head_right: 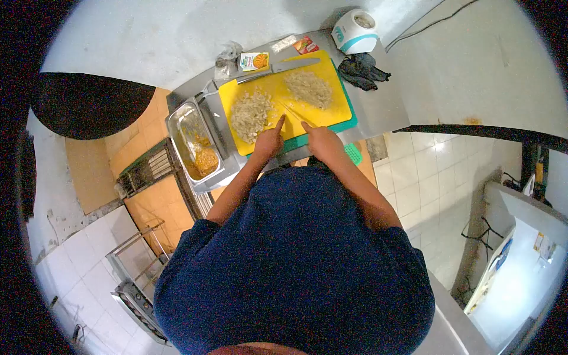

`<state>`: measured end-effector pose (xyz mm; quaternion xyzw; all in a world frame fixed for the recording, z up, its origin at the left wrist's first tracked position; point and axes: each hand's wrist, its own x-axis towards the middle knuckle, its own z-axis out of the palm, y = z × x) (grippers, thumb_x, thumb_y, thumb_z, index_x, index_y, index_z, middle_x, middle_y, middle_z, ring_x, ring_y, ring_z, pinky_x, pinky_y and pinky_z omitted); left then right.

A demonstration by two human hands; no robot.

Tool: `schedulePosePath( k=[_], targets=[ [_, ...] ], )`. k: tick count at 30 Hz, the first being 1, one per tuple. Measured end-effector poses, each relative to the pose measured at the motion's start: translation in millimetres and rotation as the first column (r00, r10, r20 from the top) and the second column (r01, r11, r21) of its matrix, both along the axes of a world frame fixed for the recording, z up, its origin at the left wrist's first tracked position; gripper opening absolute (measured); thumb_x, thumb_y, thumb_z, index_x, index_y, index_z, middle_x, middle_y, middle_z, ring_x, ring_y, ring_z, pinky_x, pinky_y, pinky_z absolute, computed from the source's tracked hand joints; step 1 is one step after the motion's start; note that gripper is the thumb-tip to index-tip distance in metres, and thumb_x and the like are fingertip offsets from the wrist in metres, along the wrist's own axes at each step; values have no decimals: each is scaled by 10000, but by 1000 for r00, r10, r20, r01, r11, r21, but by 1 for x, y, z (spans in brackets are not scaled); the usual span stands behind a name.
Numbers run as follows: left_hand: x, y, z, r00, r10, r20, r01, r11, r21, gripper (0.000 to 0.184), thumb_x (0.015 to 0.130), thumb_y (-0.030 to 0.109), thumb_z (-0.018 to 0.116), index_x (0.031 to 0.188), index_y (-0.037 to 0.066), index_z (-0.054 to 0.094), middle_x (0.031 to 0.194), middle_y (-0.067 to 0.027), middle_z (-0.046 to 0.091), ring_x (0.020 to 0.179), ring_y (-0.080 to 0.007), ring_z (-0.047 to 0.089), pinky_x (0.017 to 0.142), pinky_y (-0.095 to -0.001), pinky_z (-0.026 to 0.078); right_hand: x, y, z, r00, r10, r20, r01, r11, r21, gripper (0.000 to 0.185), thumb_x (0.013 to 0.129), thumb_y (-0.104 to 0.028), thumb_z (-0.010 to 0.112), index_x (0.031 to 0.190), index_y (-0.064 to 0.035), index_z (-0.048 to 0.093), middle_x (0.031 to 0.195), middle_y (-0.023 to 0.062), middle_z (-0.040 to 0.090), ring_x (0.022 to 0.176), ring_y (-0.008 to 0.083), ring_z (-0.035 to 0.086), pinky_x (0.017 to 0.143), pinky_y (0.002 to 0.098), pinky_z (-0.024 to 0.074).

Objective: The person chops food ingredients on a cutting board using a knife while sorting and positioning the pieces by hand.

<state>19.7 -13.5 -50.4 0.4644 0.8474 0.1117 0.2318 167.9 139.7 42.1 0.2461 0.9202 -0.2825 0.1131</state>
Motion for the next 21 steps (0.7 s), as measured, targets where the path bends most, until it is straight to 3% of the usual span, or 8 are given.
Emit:
schedulePosePath(
  k=[4, 7, 16, 21],
  targets=[
    [0, 0, -3, 999, 36, 35, -38, 998, 45, 766, 816, 147, 573, 1534, 131, 304, 715, -198, 656, 642, -372, 652, 611, -499, 526, 11, -10, 4, 998, -32, 61, 34, 999, -31, 476, 921, -167, 521, 1394, -209, 544, 829, 255, 638, 787, 442, 630, 706, 536, 502],
    [1, 0, -3, 997, 51, 52, -53, 998, 36, 732, 817, 141, 567, 1515, 136, 345, 734, -204, 659, 658, -379, 653, 618, -512, 520, 2, -8, -26, 997, 7, -74, -5, 1000, 31, 465, 930, -178, 519, 1394, -212, 547, 855, 252, 640, 798, 435, 640, 718, 534, 506],
    [-4, -7, -6, 987, 40, 153, -57, 992, 109, 687, 853, 121, 538, 1504, 177, 326, 809, -253, 659, 740, -444, 642, 678, -557, 513, 17, -8, 14, 991, 3, 133, -6, 1000, 20, 470, 940, -192, 509, 1409, -217, 531, 837, 236, 651, 821, 411, 646, 706, 522, 509],
    [-4, -10, -5, 987, 43, 156, -77, 974, 214, 592, 830, 114, 525, 1419, 103, 466, 728, -235, 649, 684, -417, 641, 656, -537, 507, -2, -1, -11, 999, 31, 6, -31, 999, 8, 470, 941, -184, 506, 1408, -220, 533, 846, 232, 649, 815, 407, 641, 719, 510, 510]
  ],
)
